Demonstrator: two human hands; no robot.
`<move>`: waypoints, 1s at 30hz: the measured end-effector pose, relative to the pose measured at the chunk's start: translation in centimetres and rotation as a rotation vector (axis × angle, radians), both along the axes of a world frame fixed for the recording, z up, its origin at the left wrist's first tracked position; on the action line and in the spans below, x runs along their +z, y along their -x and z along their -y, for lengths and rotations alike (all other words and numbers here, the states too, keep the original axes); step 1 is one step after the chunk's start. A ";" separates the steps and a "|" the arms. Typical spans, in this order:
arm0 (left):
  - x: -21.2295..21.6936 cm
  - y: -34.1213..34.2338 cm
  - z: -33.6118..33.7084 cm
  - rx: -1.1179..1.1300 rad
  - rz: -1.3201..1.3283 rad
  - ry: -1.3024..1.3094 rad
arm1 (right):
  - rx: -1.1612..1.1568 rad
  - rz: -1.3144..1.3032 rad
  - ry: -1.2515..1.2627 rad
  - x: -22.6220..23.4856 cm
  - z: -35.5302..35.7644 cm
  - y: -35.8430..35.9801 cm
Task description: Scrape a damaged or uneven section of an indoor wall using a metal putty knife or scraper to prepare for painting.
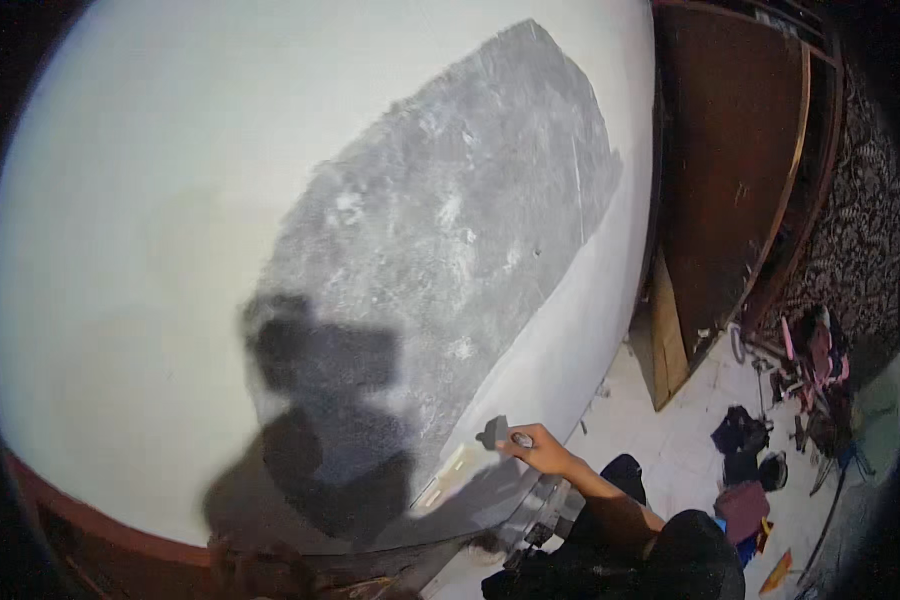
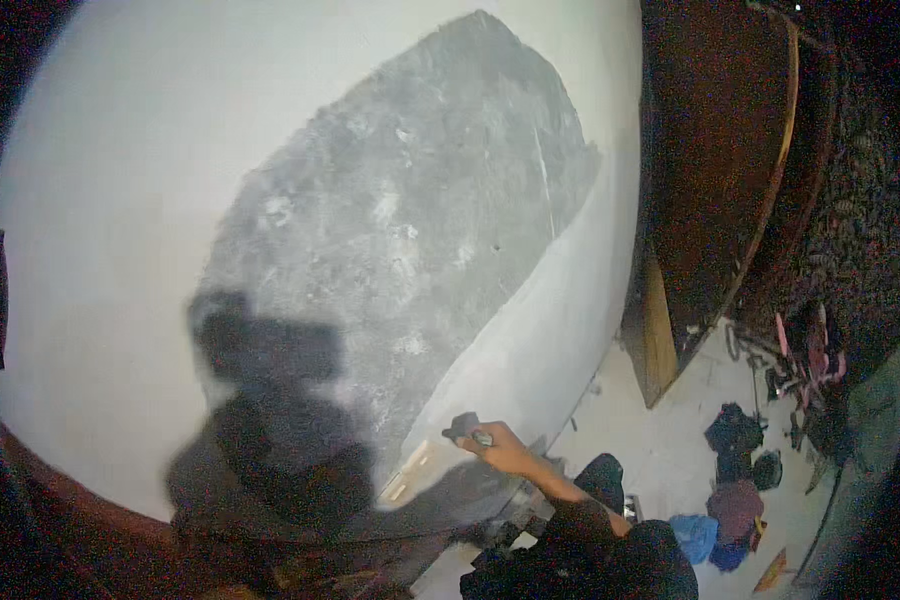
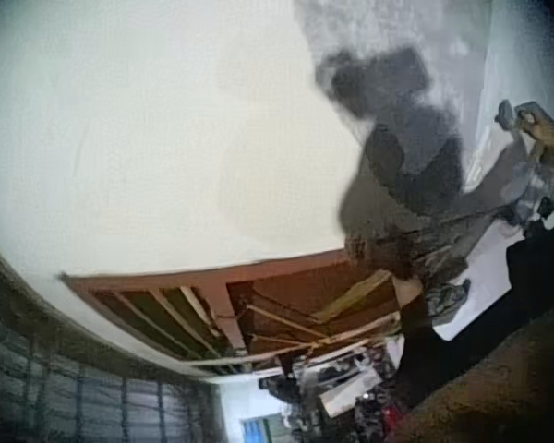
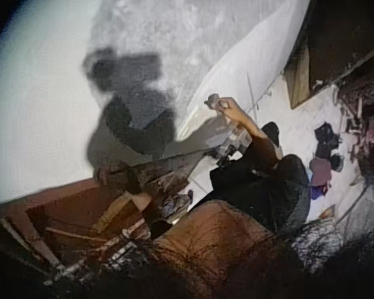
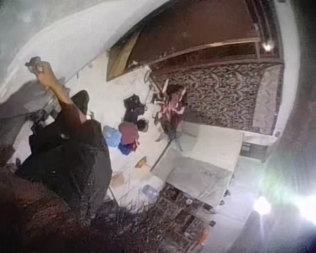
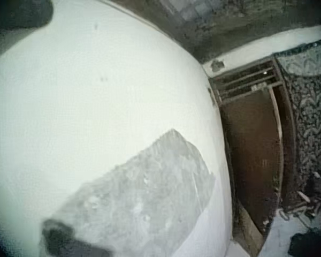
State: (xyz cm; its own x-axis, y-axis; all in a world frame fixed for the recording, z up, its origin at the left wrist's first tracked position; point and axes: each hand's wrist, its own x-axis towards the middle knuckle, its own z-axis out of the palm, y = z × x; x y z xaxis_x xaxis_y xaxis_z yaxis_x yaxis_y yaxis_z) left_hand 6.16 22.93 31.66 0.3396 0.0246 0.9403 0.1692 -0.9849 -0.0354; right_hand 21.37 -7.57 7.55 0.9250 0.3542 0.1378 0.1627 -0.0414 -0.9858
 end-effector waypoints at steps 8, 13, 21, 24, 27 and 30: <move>3.3 -1.0 3.1 -0.178 -0.136 0.075 | -0.145 -0.032 0.104 0.8 4.4 2.3; 7.3 -5.3 2.9 -0.414 0.059 -0.033 | -0.199 -0.048 0.026 3.5 6.2 1.8; 18.9 -9.9 5.4 -0.343 0.325 -0.450 | 0.133 0.143 -0.612 14.7 0.1 5.2; 21.3 -12.1 7.5 -0.389 0.352 -0.447 | 0.189 0.264 -0.850 15.4 -2.8 6.7; 23.1 -11.9 9.0 -0.172 0.383 -0.499 | 0.383 0.387 -0.794 18.0 -5.5 7.6; 23.3 -13.7 9.1 -0.096 0.477 -0.556 | 0.294 0.629 -0.667 20.0 -7.0 7.7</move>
State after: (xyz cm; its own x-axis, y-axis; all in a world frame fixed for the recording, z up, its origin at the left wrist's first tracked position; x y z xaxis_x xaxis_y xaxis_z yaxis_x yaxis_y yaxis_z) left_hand 19.88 13.86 55.00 -0.1323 -0.5078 0.8513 0.2049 -0.8543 -0.4777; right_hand 13.69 -0.55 27.57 0.5000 0.2288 0.8352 0.5841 0.6229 -0.5204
